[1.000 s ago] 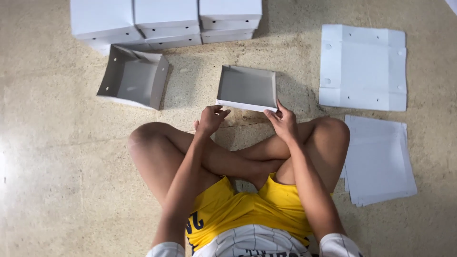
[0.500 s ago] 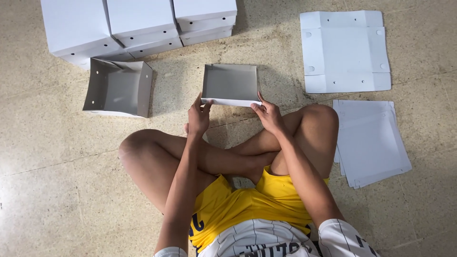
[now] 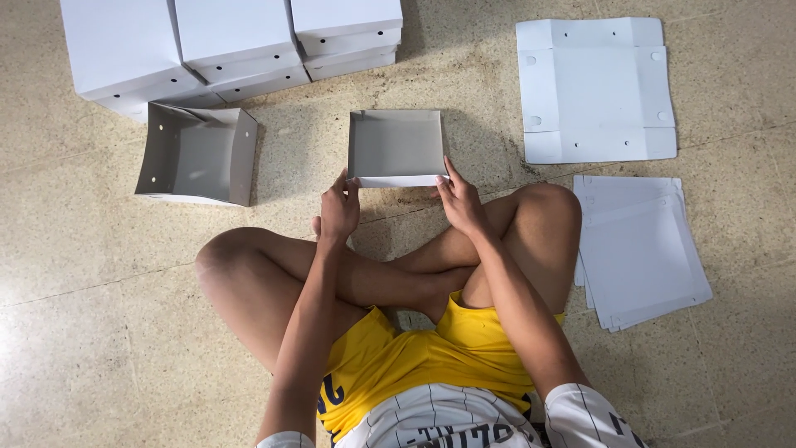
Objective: Manually folding and assembling cardboard boxes from flat pre-scored templates while sitting on the floor.
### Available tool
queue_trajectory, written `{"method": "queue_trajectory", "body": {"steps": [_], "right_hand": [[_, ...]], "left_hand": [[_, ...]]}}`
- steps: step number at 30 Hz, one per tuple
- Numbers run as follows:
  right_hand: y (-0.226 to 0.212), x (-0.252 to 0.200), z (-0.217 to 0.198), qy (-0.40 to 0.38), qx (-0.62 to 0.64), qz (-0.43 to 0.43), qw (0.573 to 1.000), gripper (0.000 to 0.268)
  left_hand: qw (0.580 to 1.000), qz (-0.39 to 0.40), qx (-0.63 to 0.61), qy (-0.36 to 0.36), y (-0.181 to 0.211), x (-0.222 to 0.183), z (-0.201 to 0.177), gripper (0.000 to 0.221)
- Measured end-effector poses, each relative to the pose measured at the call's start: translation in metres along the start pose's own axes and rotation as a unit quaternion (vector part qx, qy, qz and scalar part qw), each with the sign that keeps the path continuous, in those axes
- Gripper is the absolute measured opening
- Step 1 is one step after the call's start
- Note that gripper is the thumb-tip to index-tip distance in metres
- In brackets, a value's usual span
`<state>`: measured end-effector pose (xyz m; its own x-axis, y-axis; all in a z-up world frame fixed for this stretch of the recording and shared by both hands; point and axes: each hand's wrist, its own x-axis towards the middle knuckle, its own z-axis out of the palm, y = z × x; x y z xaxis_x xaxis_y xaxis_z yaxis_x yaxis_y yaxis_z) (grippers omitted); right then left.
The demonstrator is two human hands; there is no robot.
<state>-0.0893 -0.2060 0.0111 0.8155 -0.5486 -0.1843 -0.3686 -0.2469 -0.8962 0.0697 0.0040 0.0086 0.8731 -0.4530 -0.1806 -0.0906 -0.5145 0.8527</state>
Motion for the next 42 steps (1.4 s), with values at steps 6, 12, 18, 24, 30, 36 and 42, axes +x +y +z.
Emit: {"method": "queue_trajectory", "body": {"steps": [6,12,18,24,30,36,42], "right_hand": [[-0.015,-0.009,-0.005,0.003,0.060,-0.006,0.998,0.054],[0.016,-0.001,0.005,0.035,-0.003,-0.075,0.997,0.057],[0.002,-0.010,0.008,0.030,-0.019,-0.135,0.990,0.068],[-0.017,-0.016,0.012,0.053,-0.081,-0.229,0.969,0.069],[-0.013,-0.016,0.015,0.079,-0.124,-0.290,0.946,0.064],[-0.047,-0.045,0.029,0.109,-0.104,-0.290,0.945,0.060],[0.003,-0.065,0.066,0.176,0.133,-0.130,0.967,0.048]], "left_hand": [[0.999,0.012,0.032,-0.006,0.001,-0.001,0.001,0.050],[0.959,0.168,0.220,0.067,0.030,-0.021,0.003,0.053],[0.972,0.201,0.093,-0.073,0.034,-0.032,0.031,0.051],[0.931,0.302,0.158,-0.130,0.014,-0.037,0.056,0.054],[0.935,0.320,0.104,-0.114,0.027,-0.035,0.046,0.042],[0.947,0.300,-0.014,-0.111,0.040,-0.040,0.042,0.021],[0.941,0.319,-0.049,-0.098,0.027,-0.038,0.053,0.014]]}}
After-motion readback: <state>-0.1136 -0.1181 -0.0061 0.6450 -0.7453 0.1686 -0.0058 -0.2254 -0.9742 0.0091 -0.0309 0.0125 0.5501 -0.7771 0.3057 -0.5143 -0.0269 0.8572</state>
